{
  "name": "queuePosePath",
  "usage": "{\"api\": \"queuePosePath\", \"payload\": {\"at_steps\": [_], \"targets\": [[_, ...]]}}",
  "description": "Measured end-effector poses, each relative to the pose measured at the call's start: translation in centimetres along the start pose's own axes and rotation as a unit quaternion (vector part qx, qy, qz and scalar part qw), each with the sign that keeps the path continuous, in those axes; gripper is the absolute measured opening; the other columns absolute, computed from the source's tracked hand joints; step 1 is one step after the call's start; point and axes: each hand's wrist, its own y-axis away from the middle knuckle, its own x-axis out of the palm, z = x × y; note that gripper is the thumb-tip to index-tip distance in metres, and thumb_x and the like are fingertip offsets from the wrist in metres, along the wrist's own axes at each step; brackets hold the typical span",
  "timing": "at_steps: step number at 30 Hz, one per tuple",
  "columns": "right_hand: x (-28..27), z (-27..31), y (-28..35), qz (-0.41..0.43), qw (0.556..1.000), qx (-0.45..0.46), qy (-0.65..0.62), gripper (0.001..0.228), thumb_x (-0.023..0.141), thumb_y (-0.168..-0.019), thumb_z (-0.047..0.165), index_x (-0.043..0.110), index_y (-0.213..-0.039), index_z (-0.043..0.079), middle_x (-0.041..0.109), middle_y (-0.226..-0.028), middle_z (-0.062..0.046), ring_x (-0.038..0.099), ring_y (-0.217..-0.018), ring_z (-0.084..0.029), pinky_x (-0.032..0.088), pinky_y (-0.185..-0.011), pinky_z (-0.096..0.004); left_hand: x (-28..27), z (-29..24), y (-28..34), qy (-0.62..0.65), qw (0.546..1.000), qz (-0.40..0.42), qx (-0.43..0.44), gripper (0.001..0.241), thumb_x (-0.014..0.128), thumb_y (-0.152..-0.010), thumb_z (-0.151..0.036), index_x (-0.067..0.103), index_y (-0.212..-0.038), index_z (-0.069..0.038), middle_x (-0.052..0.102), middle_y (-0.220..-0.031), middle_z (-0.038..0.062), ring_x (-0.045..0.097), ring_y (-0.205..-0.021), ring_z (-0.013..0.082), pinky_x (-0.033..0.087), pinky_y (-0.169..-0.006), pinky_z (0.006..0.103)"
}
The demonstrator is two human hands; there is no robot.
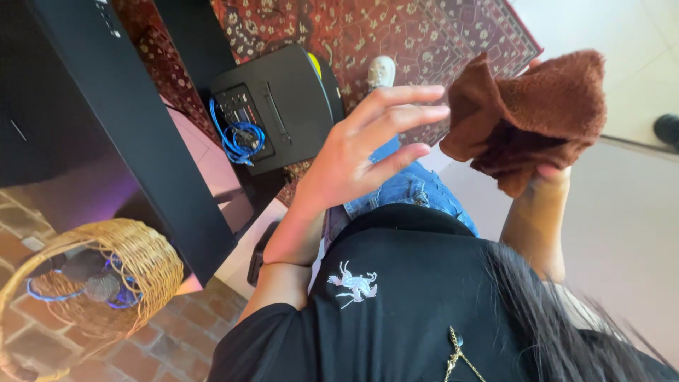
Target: Wiping down microphones with a cloth and organizing cables.
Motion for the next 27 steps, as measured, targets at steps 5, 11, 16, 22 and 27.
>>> {"api": "queuePosePath", "payload": {"at_steps": [5,11,16,22,27], "targets": [[-2.8,-0.7,-4.9,-0.045,0.996,-0.022,0.08,0.062,0.071,-0.109,0.036,0.051,-0.153,-0.003,0.059,-0.145,-0.014,0.057,-0.129,-0.02,0.043,-0.119,-0.034,-2.3,1.7,-3.3,0.014,1.0,-0.026,-0.006,0.031,0.076,-0.105,-0.008,0.064,-0.133,-0.011,0.061,-0.142,0.004,0.065,-0.129,0.0207,0.055,-0.111,0.0312],[3.1,1.4,-11.6,0.057,0.994,-0.063,0.069,0.063,0.068,-0.105,0.041,0.048,-0.151,0.003,0.055,-0.148,-0.012,0.054,-0.136,-0.02,0.042,-0.122,-0.036,-5.9,3.0,-8.8,-0.006,1.0,-0.022,0.016,0.032,0.078,-0.103,-0.008,0.066,-0.133,-0.011,0.062,-0.14,0.004,0.066,-0.126,0.0203,0.056,-0.108,0.0304],[0.5,-0.8,-17.8,0.047,0.996,-0.052,0.05,0.067,0.073,-0.108,0.04,0.048,-0.156,0.0,0.053,-0.154,-0.018,0.055,-0.14,-0.024,0.04,-0.128,-0.039,-8.9,3.7,-13.1,-0.009,0.998,-0.032,0.045,0.03,0.077,-0.105,-0.008,0.066,-0.132,-0.011,0.061,-0.141,0.003,0.066,-0.129,0.02,0.057,-0.11,0.03],[8.6,1.3,-23.2,0.177,0.974,-0.121,-0.069,0.107,0.084,-0.079,0.064,0.042,-0.16,0.008,0.05,-0.156,-0.021,0.056,-0.142,-0.028,0.048,-0.123,-0.043,-11.6,4.9,-15.6,-0.03,0.996,-0.07,0.052,0.035,0.078,-0.103,-0.007,0.066,-0.135,-0.012,0.061,-0.141,0.004,0.066,-0.126,0.0199,0.059,-0.104,0.0291],[11.0,1.2,-27.3,0.217,0.968,-0.106,-0.067,0.107,0.082,-0.08,0.066,0.041,-0.159,0.007,0.049,-0.155,-0.022,0.056,-0.139,-0.029,0.048,-0.121,-0.045,-13.3,5.1,-16.3,-0.054,0.993,-0.1,0.043,0.035,0.078,-0.102,-0.006,0.067,-0.134,-0.012,0.062,-0.14,0.005,0.066,-0.125,0.02,0.058,-0.103,0.0291]]}}
